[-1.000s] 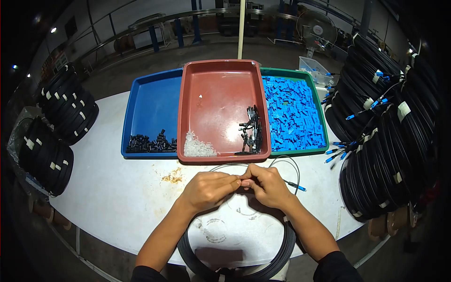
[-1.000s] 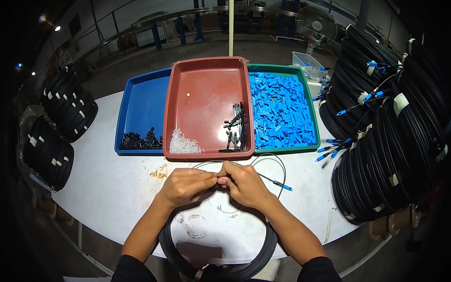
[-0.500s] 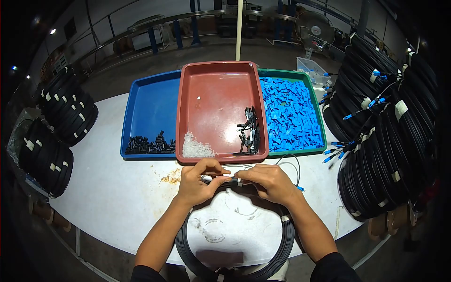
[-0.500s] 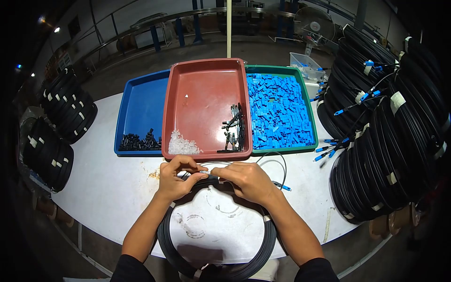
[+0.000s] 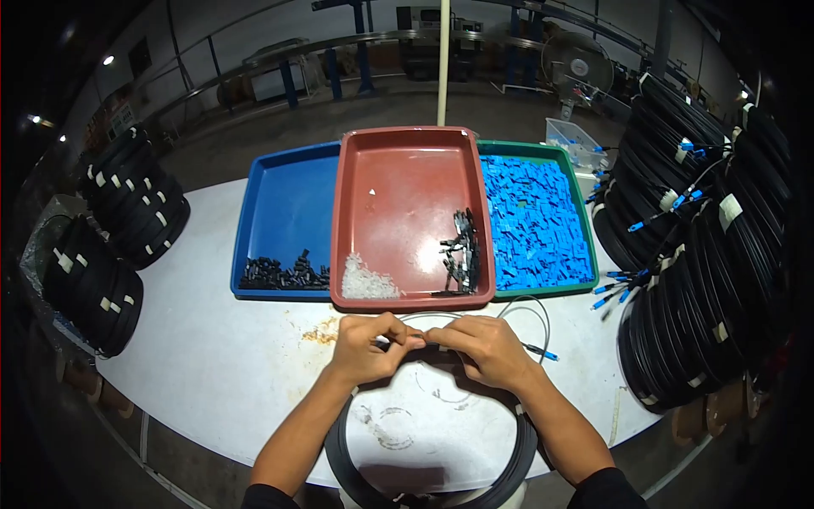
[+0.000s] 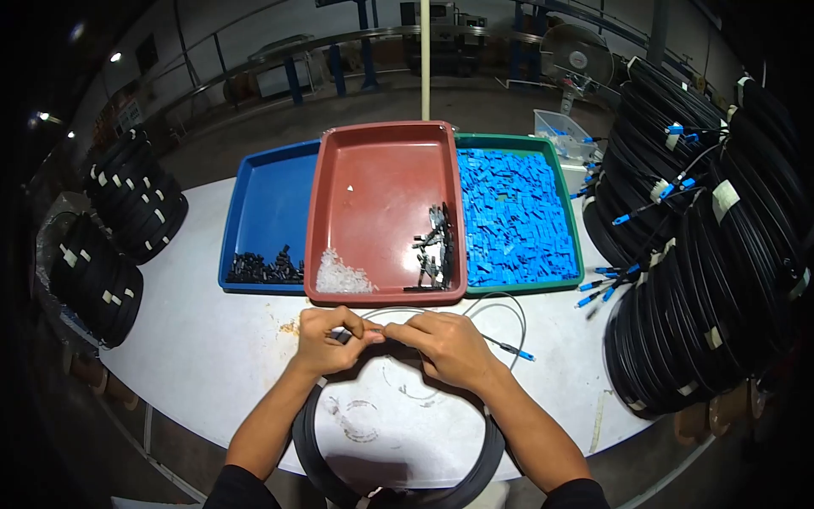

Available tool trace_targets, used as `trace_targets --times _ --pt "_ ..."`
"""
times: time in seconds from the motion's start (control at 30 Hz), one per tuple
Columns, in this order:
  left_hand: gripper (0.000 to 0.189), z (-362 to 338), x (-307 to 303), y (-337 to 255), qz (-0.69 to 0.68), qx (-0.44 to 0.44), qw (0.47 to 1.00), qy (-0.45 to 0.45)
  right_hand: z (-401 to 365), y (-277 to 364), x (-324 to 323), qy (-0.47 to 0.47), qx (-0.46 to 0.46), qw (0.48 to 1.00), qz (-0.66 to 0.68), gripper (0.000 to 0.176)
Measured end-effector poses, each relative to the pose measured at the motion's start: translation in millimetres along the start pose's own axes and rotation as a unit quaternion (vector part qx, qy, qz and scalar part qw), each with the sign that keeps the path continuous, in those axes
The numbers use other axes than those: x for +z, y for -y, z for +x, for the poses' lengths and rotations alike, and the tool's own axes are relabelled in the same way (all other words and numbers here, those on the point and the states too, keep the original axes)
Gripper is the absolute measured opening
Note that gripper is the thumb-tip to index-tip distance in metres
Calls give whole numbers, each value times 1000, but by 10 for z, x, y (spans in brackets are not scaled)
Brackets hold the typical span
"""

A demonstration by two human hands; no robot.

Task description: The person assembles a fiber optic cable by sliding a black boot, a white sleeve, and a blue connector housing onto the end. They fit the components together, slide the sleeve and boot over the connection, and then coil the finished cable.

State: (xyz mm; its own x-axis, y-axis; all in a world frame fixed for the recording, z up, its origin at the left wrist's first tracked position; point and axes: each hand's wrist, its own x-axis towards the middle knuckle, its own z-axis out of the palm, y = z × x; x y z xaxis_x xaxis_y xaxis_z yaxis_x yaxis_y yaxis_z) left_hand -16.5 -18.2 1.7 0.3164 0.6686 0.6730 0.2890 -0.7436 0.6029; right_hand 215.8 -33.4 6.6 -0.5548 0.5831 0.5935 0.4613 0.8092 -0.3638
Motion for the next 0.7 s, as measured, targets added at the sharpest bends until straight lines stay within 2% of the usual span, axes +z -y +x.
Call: trace_targets --times 0.27,0.33,0.37,0.47,0.6,0.67,0.7 --pt "22 30 -58 30 -39 -11 999 31 -39 -66 64 -8 -13 1000 6 45" --pt "10 105 -147 91 -75 -12 996 -45 -37 -76 61 5 -7 1000 -3 42" --pt "8 108 -204 48 -159 -139 975 -74 -37 -83 72 -9 -1 1000 1 40" --pt "10 355 -414 259 -44 -145 983 -99 -30 -90 54 -2 25 1000 5 39" --pt "12 620 -560 491 22 -132 989 -55 -35 -102 75 -12 20 1000 7 38" --pt "11 717 -549 526 90 -174 980 37 -28 -108 76 -12 19 1000 11 37" --pt "11 752 -508 562 141 -150 976 66 -30 -108 72 -10 23 1000 11 37"
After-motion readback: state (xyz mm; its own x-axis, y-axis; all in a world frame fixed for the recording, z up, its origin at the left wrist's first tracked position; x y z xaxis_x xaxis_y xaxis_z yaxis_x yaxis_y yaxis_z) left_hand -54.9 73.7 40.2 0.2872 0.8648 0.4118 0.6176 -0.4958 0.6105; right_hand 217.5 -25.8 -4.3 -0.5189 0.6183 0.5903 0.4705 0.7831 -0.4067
